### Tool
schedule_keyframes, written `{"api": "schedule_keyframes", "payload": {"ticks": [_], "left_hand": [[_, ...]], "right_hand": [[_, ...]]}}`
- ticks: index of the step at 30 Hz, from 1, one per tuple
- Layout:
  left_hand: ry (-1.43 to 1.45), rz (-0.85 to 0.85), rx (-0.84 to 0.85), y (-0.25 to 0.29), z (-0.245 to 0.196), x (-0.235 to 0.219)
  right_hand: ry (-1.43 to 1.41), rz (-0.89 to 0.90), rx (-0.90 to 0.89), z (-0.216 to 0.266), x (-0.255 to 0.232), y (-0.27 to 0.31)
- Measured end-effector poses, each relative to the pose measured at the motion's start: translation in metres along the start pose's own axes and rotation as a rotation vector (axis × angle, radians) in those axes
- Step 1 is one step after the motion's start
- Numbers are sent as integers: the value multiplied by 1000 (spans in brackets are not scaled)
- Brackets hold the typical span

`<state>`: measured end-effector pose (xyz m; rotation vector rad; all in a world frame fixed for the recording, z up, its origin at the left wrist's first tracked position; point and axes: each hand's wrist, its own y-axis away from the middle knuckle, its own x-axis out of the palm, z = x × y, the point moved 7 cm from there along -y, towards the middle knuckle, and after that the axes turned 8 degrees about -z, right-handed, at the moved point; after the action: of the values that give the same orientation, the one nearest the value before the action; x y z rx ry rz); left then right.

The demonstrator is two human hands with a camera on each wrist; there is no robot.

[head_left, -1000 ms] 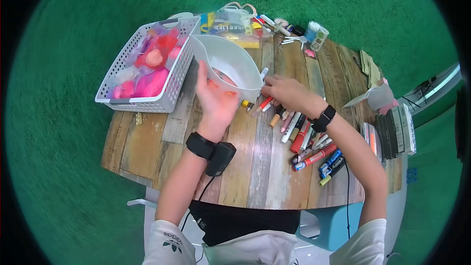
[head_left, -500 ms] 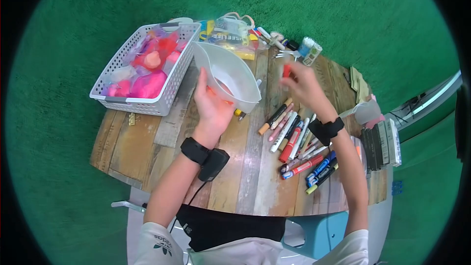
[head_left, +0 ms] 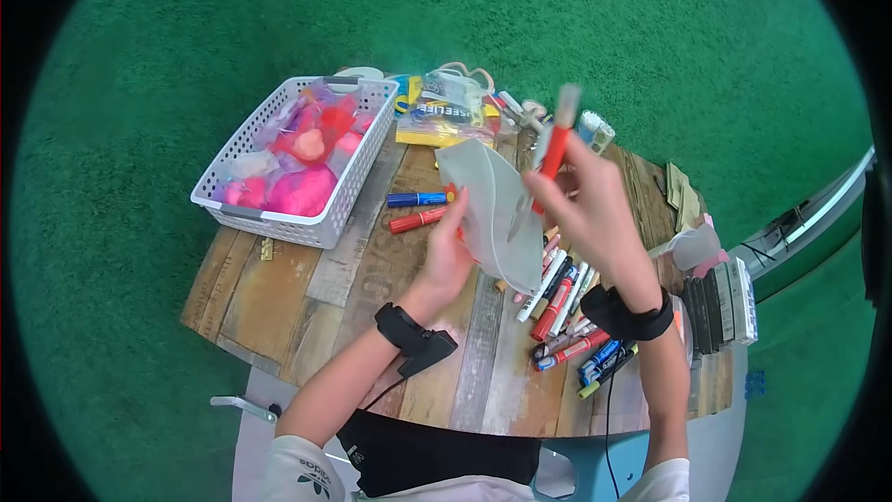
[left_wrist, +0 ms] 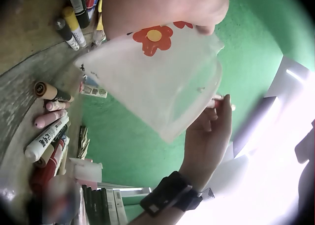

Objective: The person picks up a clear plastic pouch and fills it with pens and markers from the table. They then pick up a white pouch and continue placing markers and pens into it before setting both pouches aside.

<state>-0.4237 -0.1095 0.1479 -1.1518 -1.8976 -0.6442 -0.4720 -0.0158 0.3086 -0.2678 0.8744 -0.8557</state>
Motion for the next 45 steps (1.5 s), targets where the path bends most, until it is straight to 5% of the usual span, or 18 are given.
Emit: {"api": "schedule_keyframes", "payload": {"ticks": [4,8,16,24,40,45], "left_hand": [[28,40,16,2,-3,5],[36,-18,5,-1,2,-3],[78,-12,-6,6,0,3],[112,-126,7,5,7,-4],[43,-47,-150,5,32,-7],[237,55,-188,5,34,-1]], "right_hand": [[236,162,-95,4,21,10],[270,236,23,-7,32,18],[203,121,-17,-2,31,19],[553,333,0,-19,47,26],[292,236,-217,-42,78,28],[172,72,-220,-30,59,15]]}}
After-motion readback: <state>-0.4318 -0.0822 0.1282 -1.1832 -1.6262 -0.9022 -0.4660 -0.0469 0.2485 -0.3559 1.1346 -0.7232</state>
